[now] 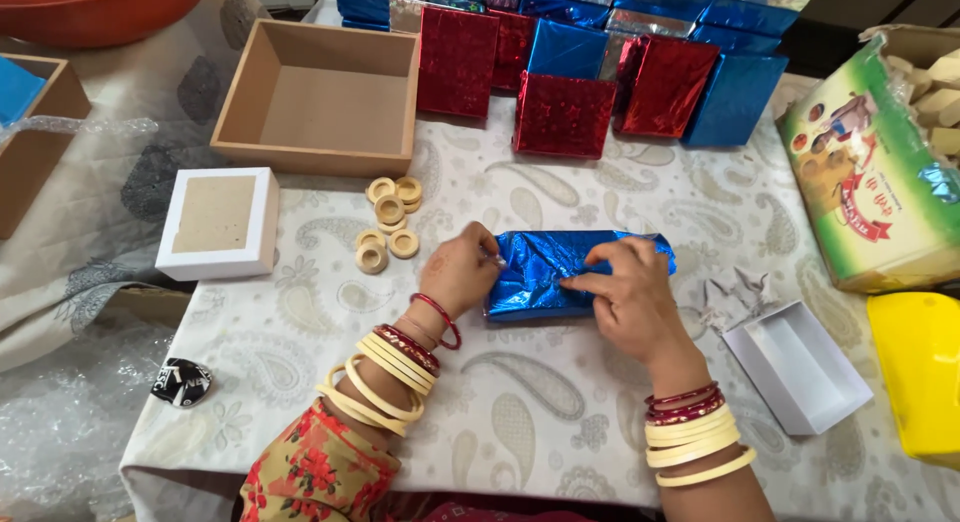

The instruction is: The recorder is seen cleaning and packaging small wooden or plastic products into boxes and wrapping them in blue foil.

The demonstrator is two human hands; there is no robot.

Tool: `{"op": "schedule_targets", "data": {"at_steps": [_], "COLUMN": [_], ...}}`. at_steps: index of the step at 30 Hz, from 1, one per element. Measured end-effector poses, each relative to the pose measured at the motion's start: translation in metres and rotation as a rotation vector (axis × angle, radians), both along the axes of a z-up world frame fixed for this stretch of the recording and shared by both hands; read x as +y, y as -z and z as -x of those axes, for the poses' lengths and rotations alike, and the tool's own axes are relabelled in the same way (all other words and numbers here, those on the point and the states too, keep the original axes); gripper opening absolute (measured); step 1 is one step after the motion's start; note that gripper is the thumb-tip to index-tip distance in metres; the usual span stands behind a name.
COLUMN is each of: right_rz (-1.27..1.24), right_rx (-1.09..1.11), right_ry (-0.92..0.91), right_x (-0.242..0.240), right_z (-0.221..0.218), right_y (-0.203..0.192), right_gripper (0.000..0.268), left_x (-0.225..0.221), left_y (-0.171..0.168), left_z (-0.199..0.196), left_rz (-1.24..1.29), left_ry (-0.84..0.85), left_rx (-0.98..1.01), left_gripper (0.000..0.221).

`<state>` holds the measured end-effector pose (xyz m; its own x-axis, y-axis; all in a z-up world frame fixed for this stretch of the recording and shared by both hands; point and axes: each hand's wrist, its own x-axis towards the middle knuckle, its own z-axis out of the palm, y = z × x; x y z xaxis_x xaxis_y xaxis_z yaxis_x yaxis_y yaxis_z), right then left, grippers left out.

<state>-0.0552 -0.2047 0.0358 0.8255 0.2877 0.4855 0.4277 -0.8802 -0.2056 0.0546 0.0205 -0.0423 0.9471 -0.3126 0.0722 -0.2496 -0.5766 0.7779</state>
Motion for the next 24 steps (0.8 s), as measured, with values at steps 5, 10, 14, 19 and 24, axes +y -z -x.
{"op": "schedule_targets", "data": {"at_steps": [5,10,14,19,24], "right_rz": [-0.034,-0.018,0.072,-0.013,-0.353], "right_rx": [-0.056,-0.027,0.009,0.212,0.439], "right_ry": [0.084,0.255,0.325,0.422,0.26], "right_x": [-0.004,-0.019,-0.033,-0.03,-0.035], "right_z": [0.0,-0.013,-0.016,-0.005,-0.014], "right_y": [0.005,0.03,0.033,0.014,0.034], "right_gripper": [0.042,0.048,0.036,0.03,0.027], "left_x": [0.016,0.006,0.002,0.019,0.036], "left_y": [-0.017,-0.044,-0.016,-0.034,-0.081], "left_z": [-0.006,0.01,0.004,0.0,0.012], "left_rz": [-0.068,-0.285,-0.168,-0.007,-0.594], "left_ry": [-0.098,0.083,0.046,-0.205,0.009], "left_rx": [-0.022,0.224,0.098,-0.02,0.125], "left_gripper": [0.035,0.06,0.044,0.043,0.083]}}
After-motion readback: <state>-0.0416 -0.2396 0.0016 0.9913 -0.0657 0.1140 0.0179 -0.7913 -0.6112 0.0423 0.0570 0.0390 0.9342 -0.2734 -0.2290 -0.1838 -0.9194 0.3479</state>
